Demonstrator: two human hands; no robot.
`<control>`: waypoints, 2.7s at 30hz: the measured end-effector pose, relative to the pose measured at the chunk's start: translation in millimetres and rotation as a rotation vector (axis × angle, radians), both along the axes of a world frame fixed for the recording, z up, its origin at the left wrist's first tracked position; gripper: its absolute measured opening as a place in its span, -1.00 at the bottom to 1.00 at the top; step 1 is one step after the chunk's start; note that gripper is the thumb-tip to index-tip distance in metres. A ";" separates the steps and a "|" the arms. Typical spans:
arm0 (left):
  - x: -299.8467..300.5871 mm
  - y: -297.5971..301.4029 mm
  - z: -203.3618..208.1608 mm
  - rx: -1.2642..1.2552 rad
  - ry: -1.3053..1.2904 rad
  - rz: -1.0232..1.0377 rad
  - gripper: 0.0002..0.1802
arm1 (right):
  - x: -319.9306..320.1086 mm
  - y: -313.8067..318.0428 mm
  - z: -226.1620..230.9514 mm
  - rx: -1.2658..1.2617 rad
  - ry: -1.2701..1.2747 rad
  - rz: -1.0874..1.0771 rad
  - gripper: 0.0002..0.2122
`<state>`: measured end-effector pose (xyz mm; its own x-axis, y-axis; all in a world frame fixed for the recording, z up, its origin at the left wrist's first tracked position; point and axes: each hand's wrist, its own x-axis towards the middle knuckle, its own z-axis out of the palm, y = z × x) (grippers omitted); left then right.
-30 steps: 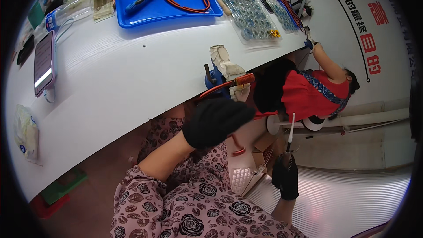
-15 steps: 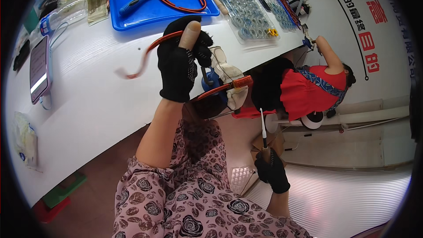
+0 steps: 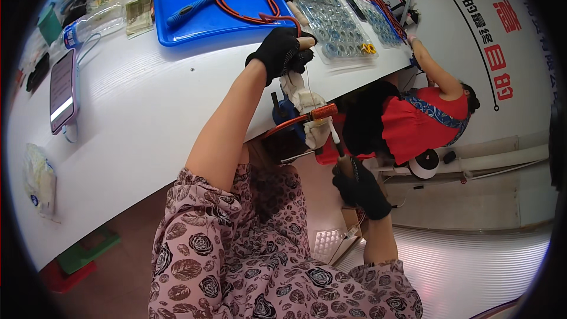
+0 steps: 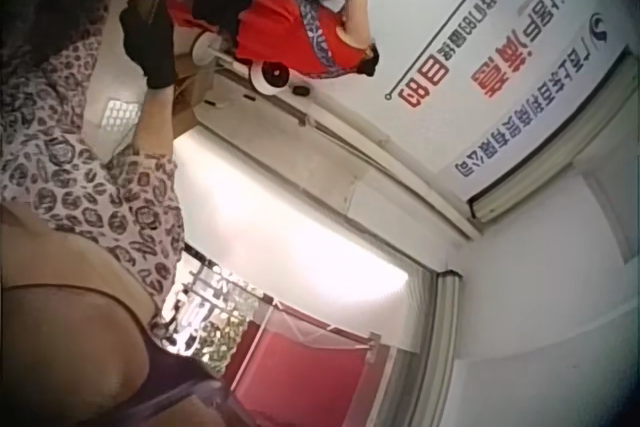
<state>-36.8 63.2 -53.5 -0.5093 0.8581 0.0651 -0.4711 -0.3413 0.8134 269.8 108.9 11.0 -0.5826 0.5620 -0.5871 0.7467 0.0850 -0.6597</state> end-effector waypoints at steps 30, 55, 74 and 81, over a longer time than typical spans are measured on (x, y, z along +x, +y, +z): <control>180.9 -56.4 -30.9 0.112 1.564 0.625 -0.47 | 150.1 -48.3 13.7 0.223 -0.153 0.101 -0.79; 125.3 -110.5 -5.1 0.454 -0.136 0.850 -0.58 | 95.7 -39.1 11.2 0.276 -0.045 -0.180 -0.84; 191.3 -129.6 5.6 0.353 1.066 0.550 -0.58 | 69.1 -45.6 18.6 0.235 -0.098 -0.216 -0.84; 115.5 -125.7 12.0 0.347 -0.132 0.635 -0.67 | 68.4 -48.5 11.8 0.209 -0.047 -0.256 -0.84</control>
